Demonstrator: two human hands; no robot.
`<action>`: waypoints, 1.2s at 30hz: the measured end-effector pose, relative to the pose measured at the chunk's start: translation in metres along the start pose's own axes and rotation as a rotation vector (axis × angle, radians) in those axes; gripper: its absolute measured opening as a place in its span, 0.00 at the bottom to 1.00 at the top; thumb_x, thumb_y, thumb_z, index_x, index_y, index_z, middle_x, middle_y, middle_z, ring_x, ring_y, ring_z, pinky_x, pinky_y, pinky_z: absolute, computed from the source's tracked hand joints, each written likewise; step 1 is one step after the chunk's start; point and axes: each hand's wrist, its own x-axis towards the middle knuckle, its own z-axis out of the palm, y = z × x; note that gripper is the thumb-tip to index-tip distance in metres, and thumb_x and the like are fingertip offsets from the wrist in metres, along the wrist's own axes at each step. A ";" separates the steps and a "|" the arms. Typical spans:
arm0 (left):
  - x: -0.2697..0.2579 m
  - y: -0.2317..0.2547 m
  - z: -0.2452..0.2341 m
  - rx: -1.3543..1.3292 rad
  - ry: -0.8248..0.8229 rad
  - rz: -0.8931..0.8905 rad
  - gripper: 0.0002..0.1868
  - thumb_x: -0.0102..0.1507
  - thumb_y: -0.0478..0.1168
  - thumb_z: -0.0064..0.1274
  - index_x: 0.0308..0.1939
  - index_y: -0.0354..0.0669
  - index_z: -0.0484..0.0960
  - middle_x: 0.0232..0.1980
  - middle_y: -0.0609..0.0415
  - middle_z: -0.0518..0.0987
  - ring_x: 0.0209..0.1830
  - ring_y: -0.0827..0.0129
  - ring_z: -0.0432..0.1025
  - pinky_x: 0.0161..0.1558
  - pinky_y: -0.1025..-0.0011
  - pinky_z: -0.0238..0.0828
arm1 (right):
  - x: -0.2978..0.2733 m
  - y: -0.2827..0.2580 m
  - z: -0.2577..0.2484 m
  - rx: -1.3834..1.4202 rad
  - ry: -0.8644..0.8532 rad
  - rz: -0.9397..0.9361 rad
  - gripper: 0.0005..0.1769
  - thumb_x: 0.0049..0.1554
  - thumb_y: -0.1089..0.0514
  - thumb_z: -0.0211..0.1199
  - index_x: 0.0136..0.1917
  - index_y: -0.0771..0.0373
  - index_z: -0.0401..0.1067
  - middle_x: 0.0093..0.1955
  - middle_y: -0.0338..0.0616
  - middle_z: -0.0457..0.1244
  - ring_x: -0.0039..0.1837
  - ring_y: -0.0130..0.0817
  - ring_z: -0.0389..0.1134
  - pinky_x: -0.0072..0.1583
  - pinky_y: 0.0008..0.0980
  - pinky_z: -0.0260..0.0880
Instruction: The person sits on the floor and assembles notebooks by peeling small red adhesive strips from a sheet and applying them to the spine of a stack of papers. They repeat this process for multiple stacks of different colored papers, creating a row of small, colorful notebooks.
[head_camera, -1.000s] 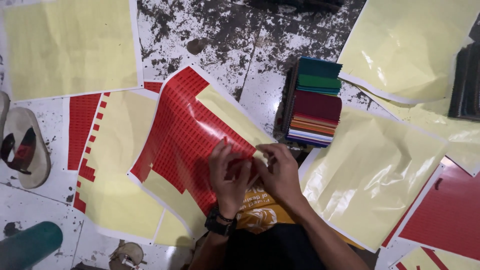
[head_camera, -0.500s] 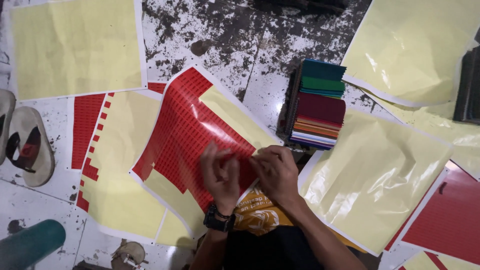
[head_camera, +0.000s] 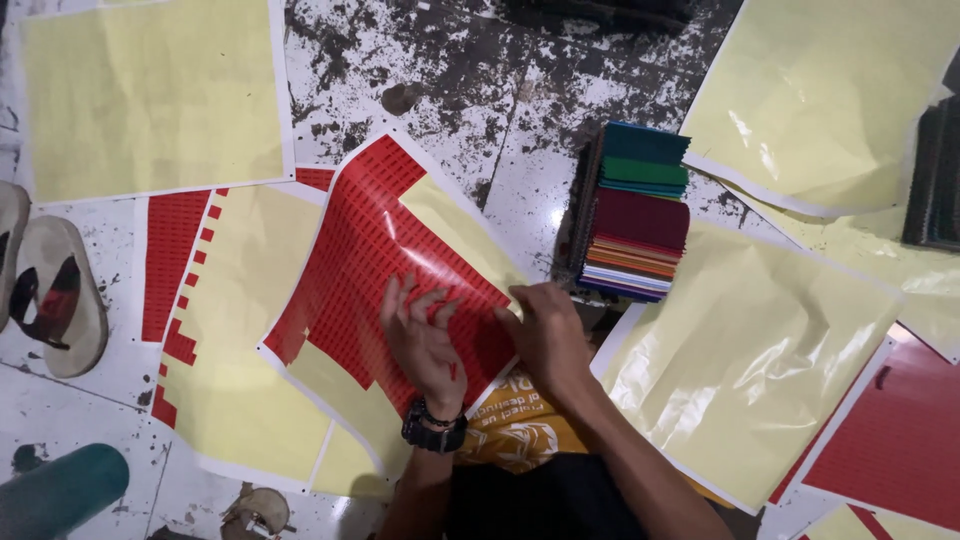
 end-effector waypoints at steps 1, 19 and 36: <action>0.001 -0.003 -0.002 -0.001 -0.002 0.002 0.35 0.69 0.52 0.40 0.75 0.36 0.56 0.71 0.38 0.59 0.55 0.61 0.69 0.52 0.59 0.78 | -0.001 0.005 0.005 0.001 0.002 -0.001 0.19 0.52 0.49 0.76 0.51 0.62 0.80 0.43 0.49 0.68 0.48 0.52 0.72 0.50 0.44 0.74; 0.007 0.019 0.035 -0.468 0.015 -0.216 0.44 0.63 0.49 0.56 0.77 0.36 0.54 0.68 0.35 0.64 0.62 0.46 0.70 0.55 0.48 0.79 | -0.024 -0.045 -0.031 0.738 -0.046 -0.235 0.12 0.43 0.61 0.82 0.39 0.57 0.81 0.54 0.44 0.63 0.50 0.37 0.68 0.52 0.37 0.74; 0.005 0.024 0.141 0.442 -0.838 -0.177 0.26 0.69 0.48 0.32 0.42 0.48 0.90 0.69 0.49 0.74 0.73 0.44 0.64 0.70 0.50 0.57 | 0.044 0.015 -0.190 0.207 0.021 -0.236 0.08 0.54 0.65 0.70 0.48 0.64 0.82 0.41 0.51 0.73 0.39 0.44 0.75 0.44 0.38 0.76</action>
